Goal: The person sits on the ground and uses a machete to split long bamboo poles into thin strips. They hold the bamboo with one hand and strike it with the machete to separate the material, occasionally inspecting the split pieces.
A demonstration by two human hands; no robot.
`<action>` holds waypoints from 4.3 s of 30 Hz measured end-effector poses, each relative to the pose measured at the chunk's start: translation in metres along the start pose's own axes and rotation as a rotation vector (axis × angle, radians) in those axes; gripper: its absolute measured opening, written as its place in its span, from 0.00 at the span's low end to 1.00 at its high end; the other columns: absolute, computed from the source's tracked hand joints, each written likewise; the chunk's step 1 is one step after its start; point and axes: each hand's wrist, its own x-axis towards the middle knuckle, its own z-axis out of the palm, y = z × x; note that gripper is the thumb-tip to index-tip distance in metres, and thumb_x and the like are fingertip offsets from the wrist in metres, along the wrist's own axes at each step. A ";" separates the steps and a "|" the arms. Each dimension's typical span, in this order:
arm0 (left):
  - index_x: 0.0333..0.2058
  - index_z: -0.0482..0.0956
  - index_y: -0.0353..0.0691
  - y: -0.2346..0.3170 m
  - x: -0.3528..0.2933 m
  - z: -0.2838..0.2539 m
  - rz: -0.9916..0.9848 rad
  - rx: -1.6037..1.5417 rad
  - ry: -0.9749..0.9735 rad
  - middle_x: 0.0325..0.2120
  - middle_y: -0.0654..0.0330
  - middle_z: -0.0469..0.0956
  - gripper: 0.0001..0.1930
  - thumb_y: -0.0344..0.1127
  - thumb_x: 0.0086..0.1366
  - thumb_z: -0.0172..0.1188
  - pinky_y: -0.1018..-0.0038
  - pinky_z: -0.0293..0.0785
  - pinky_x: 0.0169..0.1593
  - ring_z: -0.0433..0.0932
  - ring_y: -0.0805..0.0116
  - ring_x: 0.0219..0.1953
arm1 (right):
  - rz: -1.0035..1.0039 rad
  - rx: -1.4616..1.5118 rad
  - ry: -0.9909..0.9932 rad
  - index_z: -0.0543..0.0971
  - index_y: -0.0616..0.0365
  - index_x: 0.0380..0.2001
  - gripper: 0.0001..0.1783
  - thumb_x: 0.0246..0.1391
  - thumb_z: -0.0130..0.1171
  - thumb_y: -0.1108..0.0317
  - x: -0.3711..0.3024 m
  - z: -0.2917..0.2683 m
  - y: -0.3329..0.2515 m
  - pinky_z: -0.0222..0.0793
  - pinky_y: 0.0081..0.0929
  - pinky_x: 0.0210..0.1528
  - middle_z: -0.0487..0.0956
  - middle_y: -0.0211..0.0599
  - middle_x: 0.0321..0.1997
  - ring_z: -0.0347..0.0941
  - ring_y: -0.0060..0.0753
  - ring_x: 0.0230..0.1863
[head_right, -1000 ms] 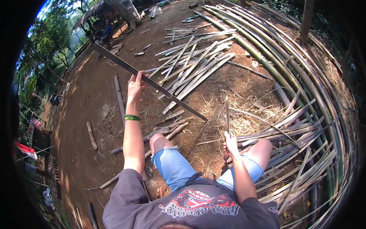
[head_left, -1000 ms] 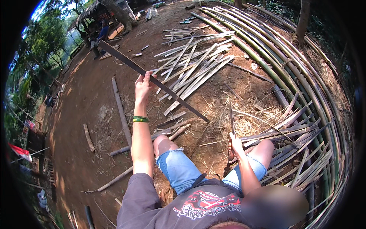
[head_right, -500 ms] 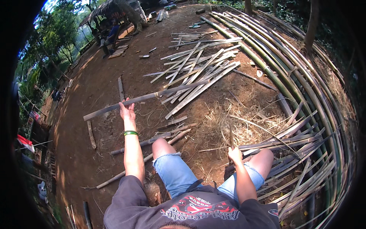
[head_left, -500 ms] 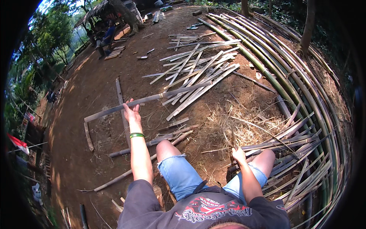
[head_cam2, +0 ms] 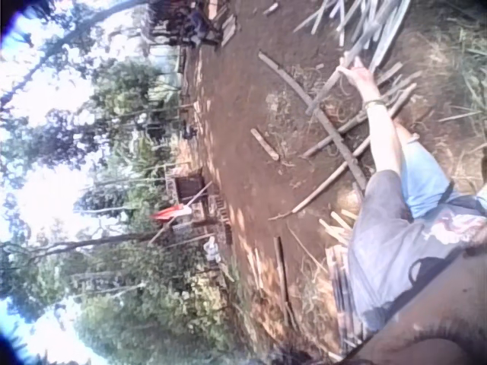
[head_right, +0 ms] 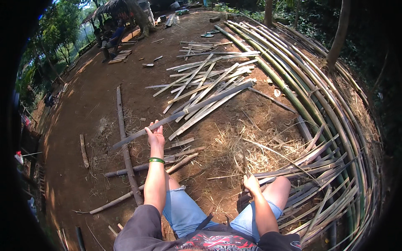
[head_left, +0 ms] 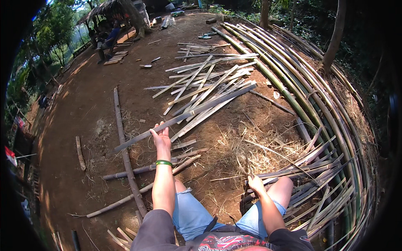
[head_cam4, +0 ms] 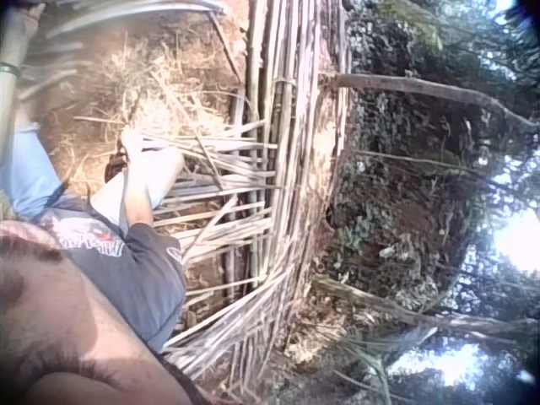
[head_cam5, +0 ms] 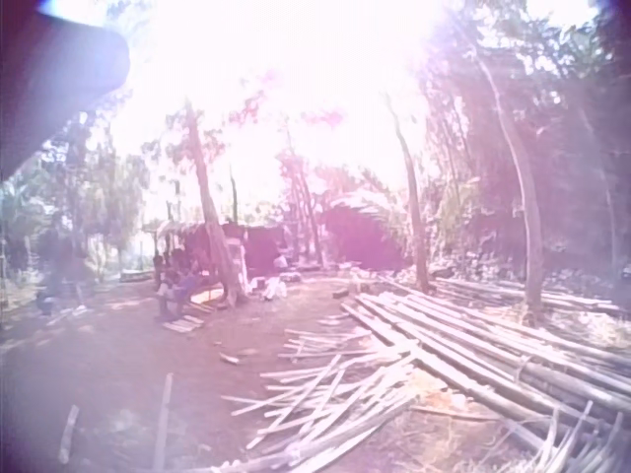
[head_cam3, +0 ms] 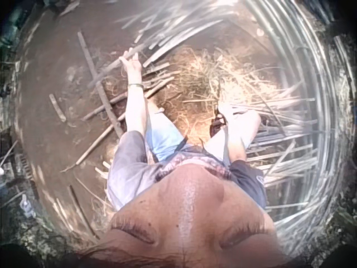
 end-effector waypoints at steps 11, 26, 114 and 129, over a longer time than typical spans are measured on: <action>0.54 0.64 0.38 -0.050 -0.033 -0.043 -0.113 -0.113 0.008 0.56 0.47 0.70 0.29 0.59 0.71 0.39 0.61 0.68 0.63 0.70 0.55 0.59 | 0.012 -0.022 0.020 0.75 0.72 0.40 0.31 0.58 0.53 0.47 0.000 0.021 0.013 0.69 0.44 0.51 0.78 0.65 0.41 0.74 0.63 0.48; 0.53 0.66 0.39 -0.056 -0.015 -0.046 -0.125 -0.106 0.058 0.53 0.47 0.73 0.29 0.60 0.70 0.41 0.63 0.70 0.59 0.73 0.56 0.56 | -0.043 -0.073 0.077 0.76 0.71 0.36 0.31 0.57 0.53 0.45 -0.003 0.035 0.013 0.69 0.49 0.51 0.79 0.66 0.36 0.75 0.65 0.45; 0.52 0.68 0.38 -0.050 -0.013 -0.042 -0.126 -0.060 0.026 0.51 0.46 0.75 0.29 0.60 0.70 0.43 0.63 0.73 0.56 0.74 0.57 0.55 | -0.072 -0.110 0.105 0.76 0.70 0.35 0.29 0.58 0.53 0.46 -0.009 0.035 0.012 0.70 0.48 0.48 0.79 0.64 0.34 0.76 0.63 0.43; 0.52 0.67 0.37 -0.050 -0.008 -0.047 -0.118 -0.072 0.016 0.52 0.44 0.73 0.29 0.60 0.70 0.43 0.62 0.73 0.58 0.73 0.55 0.56 | -0.065 -0.087 0.097 0.76 0.69 0.37 0.29 0.58 0.52 0.47 -0.015 0.032 0.003 0.71 0.48 0.48 0.79 0.63 0.35 0.76 0.63 0.43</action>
